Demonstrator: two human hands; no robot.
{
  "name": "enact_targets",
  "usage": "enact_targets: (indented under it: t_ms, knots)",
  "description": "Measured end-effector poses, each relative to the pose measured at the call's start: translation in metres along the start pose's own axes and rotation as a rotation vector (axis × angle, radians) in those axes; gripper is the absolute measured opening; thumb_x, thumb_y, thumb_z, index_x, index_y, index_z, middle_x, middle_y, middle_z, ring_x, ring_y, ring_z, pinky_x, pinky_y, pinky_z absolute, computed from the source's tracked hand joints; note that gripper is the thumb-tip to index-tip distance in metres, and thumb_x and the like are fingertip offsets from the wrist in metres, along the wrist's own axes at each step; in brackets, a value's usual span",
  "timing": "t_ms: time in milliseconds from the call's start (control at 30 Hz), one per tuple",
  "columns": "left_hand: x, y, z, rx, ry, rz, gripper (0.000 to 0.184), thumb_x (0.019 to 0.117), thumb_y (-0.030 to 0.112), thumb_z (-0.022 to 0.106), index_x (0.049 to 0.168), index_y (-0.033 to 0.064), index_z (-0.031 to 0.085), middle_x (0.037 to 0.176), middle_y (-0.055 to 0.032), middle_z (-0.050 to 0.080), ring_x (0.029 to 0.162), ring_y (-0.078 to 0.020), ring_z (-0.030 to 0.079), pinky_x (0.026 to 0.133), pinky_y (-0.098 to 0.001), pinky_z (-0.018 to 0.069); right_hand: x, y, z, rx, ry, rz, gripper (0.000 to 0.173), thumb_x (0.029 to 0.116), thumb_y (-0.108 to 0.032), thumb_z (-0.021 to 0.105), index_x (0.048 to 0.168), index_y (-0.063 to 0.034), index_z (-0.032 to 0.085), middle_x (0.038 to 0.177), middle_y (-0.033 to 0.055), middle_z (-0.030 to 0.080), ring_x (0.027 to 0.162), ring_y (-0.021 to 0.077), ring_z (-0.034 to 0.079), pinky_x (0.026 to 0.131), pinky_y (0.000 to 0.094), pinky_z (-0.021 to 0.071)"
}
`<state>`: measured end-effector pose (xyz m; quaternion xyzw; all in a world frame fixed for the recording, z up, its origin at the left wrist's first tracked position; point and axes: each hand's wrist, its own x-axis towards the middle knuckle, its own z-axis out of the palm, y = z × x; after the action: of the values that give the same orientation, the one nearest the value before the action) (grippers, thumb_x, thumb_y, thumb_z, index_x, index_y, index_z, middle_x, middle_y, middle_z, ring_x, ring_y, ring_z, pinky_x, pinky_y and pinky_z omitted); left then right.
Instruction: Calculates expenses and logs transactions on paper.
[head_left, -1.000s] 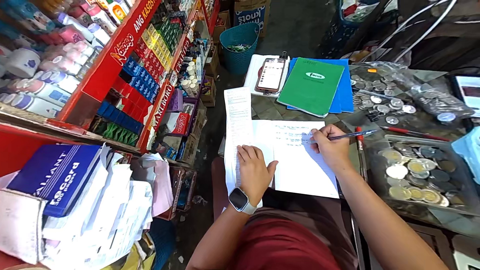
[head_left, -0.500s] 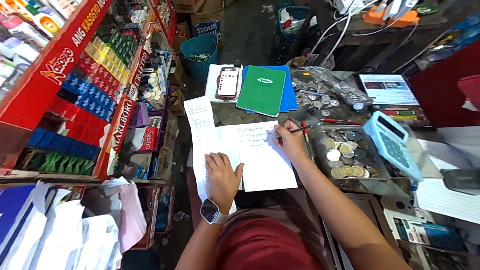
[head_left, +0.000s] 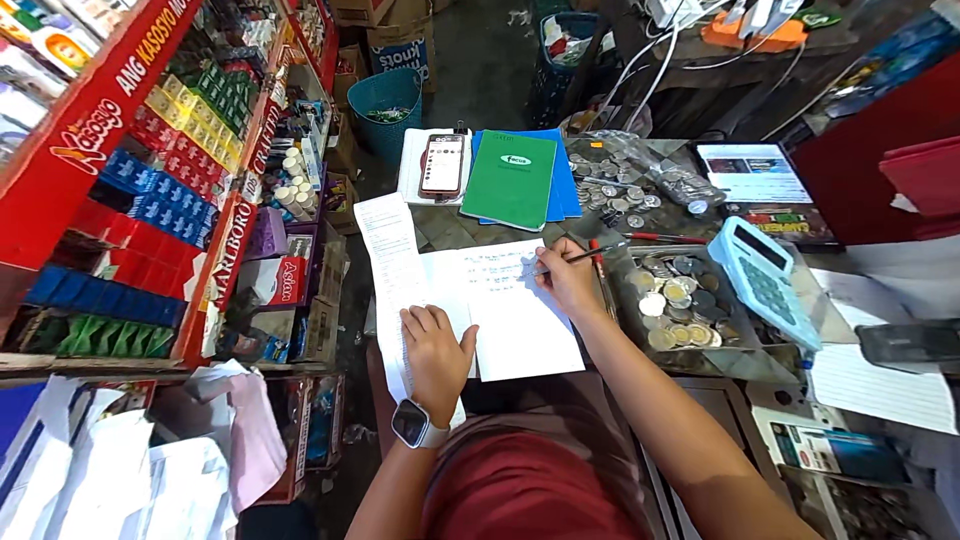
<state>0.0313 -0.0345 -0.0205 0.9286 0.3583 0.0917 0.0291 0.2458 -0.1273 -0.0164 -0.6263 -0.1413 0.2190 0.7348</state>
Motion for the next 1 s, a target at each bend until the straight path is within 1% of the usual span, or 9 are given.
enact_targets:
  t_ms: [33, 100, 167, 333, 467, 700, 867, 933, 1000]
  knots:
    - [0.0, 0.0, 0.0, 0.003, -0.002, -0.001, 0.084, 0.0956, 0.065, 0.046, 0.127, -0.0114, 0.062, 0.13, -0.0401, 0.058, 0.125, -0.0584, 0.054, 0.102, -0.061, 0.0467, -0.003, 0.002, 0.001, -0.118, -0.044, -0.041, 0.025, 0.0984, 0.0, 0.055, 0.076, -0.0099, 0.048, 0.06, -0.002, 0.06, 0.046, 0.0048, 0.056, 0.045, 0.0191, 0.0492]
    - [0.0, 0.0, 0.001, 0.009, 0.008, -0.001, 0.084, 0.0952, 0.065, 0.046, 0.126, -0.0115, 0.063, 0.129, -0.0401, 0.058, 0.124, -0.0581, 0.055, 0.101, -0.0601, 0.0474, -0.006, 0.007, 0.004, -0.297, -0.108, -0.119, 0.026, 0.0964, -0.002, 0.059, 0.074, -0.0099, 0.048, 0.059, -0.0043, 0.057, 0.047, 0.0031, 0.056, 0.047, 0.0188, 0.0495]
    - [0.0, 0.001, -0.001, -0.007, -0.014, -0.005, 0.085, 0.0957, 0.065, 0.047, 0.128, -0.0127, 0.061, 0.13, -0.0413, 0.057, 0.126, -0.0592, 0.054, 0.103, -0.0619, 0.0458, -0.007, 0.011, 0.005, -0.382, -0.12, -0.18, 0.028, 0.0946, -0.002, 0.06, 0.071, -0.0105, 0.046, 0.056, -0.0057, 0.052, 0.047, 0.0009, 0.053, 0.047, 0.0169, 0.0477]
    - [0.0, 0.001, 0.001, 0.011, 0.016, 0.003, 0.086, 0.0954, 0.066, 0.045, 0.126, -0.0124, 0.062, 0.129, -0.0408, 0.058, 0.123, -0.059, 0.056, 0.101, -0.0619, 0.047, -0.01, 0.013, 0.006, -0.4, -0.106, -0.221, 0.03, 0.0932, 0.0, 0.06, 0.069, -0.0112, 0.045, 0.055, -0.0071, 0.048, 0.047, -0.0008, 0.05, 0.048, 0.0153, 0.0454]
    - [0.0, 0.0, 0.001, 0.018, 0.028, 0.009, 0.085, 0.0953, 0.066, 0.045, 0.125, -0.0119, 0.063, 0.127, -0.0398, 0.059, 0.122, -0.0583, 0.057, 0.102, -0.0614, 0.0467, -0.009, 0.014, 0.006, -0.408, -0.109, -0.237, 0.031, 0.0928, -0.001, 0.06, 0.068, -0.0117, 0.045, 0.054, -0.0076, 0.048, 0.047, -0.0016, 0.05, 0.048, 0.0145, 0.0447]
    - [0.001, 0.001, -0.001, -0.004, -0.016, 0.001, 0.084, 0.0958, 0.064, 0.047, 0.127, -0.0126, 0.061, 0.13, -0.0412, 0.057, 0.125, -0.0593, 0.054, 0.103, -0.0625, 0.0447, -0.008, 0.017, 0.005, -0.436, -0.124, -0.265, 0.031, 0.0923, -0.001, 0.06, 0.068, -0.0109, 0.045, 0.055, -0.007, 0.046, 0.048, -0.0015, 0.048, 0.049, 0.0143, 0.0434]
    - [0.001, 0.001, 0.0, 0.006, 0.005, -0.001, 0.084, 0.0952, 0.065, 0.047, 0.125, -0.012, 0.063, 0.129, -0.0404, 0.058, 0.124, -0.0585, 0.055, 0.103, -0.0613, 0.0458, -0.008, 0.018, 0.005, -0.434, -0.116, -0.29, 0.033, 0.0928, -0.001, 0.059, 0.067, -0.0118, 0.043, 0.055, -0.0075, 0.044, 0.048, -0.0017, 0.046, 0.049, 0.0138, 0.0409]
    - [0.001, 0.0, 0.0, 0.009, 0.003, 0.0, 0.084, 0.0954, 0.065, 0.047, 0.126, -0.0122, 0.063, 0.129, -0.0406, 0.058, 0.124, -0.0583, 0.056, 0.103, -0.0611, 0.0462, -0.007, 0.019, 0.005, -0.423, -0.108, -0.298, 0.033, 0.0921, -0.001, 0.059, 0.066, -0.0125, 0.042, 0.054, -0.0079, 0.044, 0.047, -0.0019, 0.046, 0.049, 0.0139, 0.0417]
    - [0.001, 0.0, -0.001, 0.009, -0.004, 0.0, 0.084, 0.0955, 0.065, 0.047, 0.126, -0.0122, 0.063, 0.129, -0.0406, 0.058, 0.124, -0.0582, 0.056, 0.102, -0.0613, 0.0461, -0.006, 0.019, 0.006, -0.432, -0.106, -0.301, 0.032, 0.0937, -0.001, 0.058, 0.068, -0.0116, 0.042, 0.056, -0.0075, 0.044, 0.048, -0.002, 0.046, 0.05, 0.0138, 0.0419]
